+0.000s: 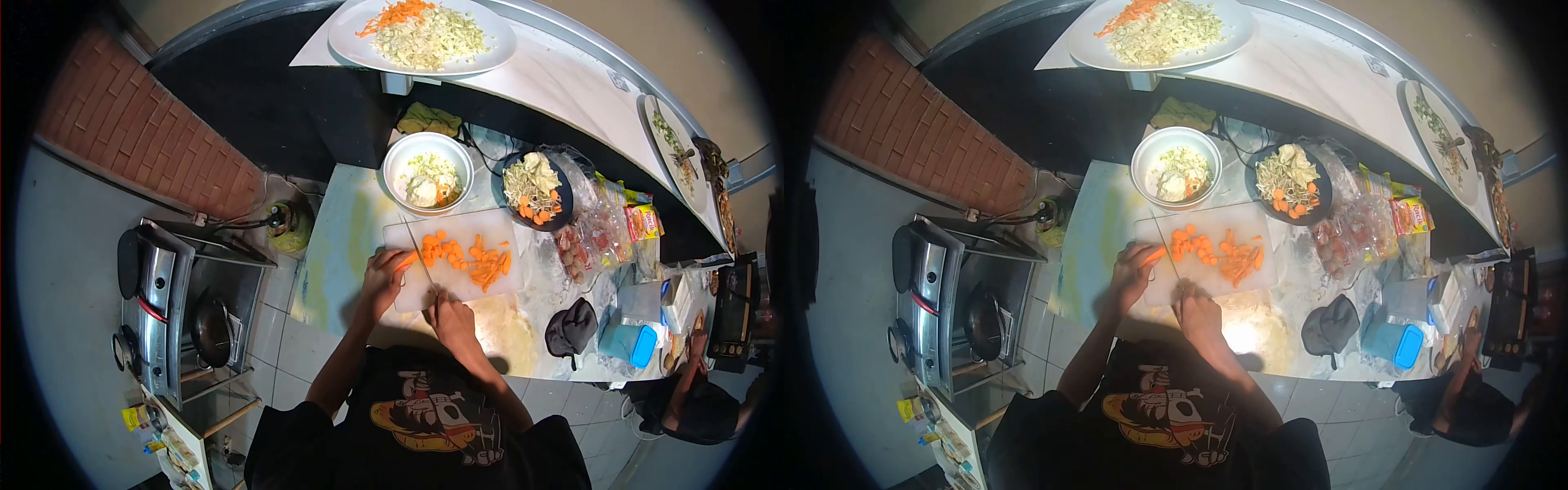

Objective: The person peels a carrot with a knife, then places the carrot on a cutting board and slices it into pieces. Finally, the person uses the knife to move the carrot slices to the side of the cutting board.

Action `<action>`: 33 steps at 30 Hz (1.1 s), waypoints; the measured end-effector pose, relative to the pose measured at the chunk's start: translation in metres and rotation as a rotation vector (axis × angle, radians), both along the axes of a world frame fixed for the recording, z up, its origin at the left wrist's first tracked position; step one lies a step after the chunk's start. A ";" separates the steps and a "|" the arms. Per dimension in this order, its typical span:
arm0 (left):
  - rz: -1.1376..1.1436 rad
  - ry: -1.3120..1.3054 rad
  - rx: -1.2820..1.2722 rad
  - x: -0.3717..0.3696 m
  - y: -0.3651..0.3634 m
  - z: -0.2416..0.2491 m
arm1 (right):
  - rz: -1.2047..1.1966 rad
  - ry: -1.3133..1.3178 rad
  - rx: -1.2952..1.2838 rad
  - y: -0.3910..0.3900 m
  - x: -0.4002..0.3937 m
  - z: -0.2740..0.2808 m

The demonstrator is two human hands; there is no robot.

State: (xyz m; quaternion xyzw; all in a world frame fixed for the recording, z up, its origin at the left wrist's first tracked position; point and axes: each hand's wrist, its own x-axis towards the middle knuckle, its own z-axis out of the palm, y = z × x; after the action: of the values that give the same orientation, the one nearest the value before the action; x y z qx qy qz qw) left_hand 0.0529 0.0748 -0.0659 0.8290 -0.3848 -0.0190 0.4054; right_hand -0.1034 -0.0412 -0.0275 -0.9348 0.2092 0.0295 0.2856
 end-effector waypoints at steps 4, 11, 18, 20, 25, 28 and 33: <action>0.012 -0.028 -0.045 0.000 0.001 -0.001 | -0.008 0.015 0.018 0.002 -0.001 0.005; -0.032 -0.021 -0.119 0.001 -0.002 -0.002 | 0.012 0.024 -0.003 0.006 0.001 0.003; -0.007 0.004 -0.134 -0.001 -0.003 -0.006 | 0.045 -0.004 -0.050 0.008 0.000 -0.009; -0.001 -0.002 -0.138 -0.001 -0.003 -0.007 | 0.027 -0.011 -0.047 0.008 0.000 -0.010; -0.002 -0.017 -0.195 -0.002 -0.005 0.001 | 0.024 -0.030 -0.039 0.008 -0.001 -0.020; 0.013 -0.014 -0.201 -0.003 -0.007 -0.003 | 0.041 -0.059 -0.020 0.007 -0.002 -0.020; 0.026 -0.013 -0.181 -0.005 -0.008 -0.006 | 0.073 -0.081 -0.164 0.007 0.003 -0.024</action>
State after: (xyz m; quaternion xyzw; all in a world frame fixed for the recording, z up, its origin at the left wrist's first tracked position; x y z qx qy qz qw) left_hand 0.0476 0.0670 -0.0719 0.7942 -0.3766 0.0264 0.4762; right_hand -0.1003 -0.0342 -0.0513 -0.9624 0.1649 -0.0149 0.2151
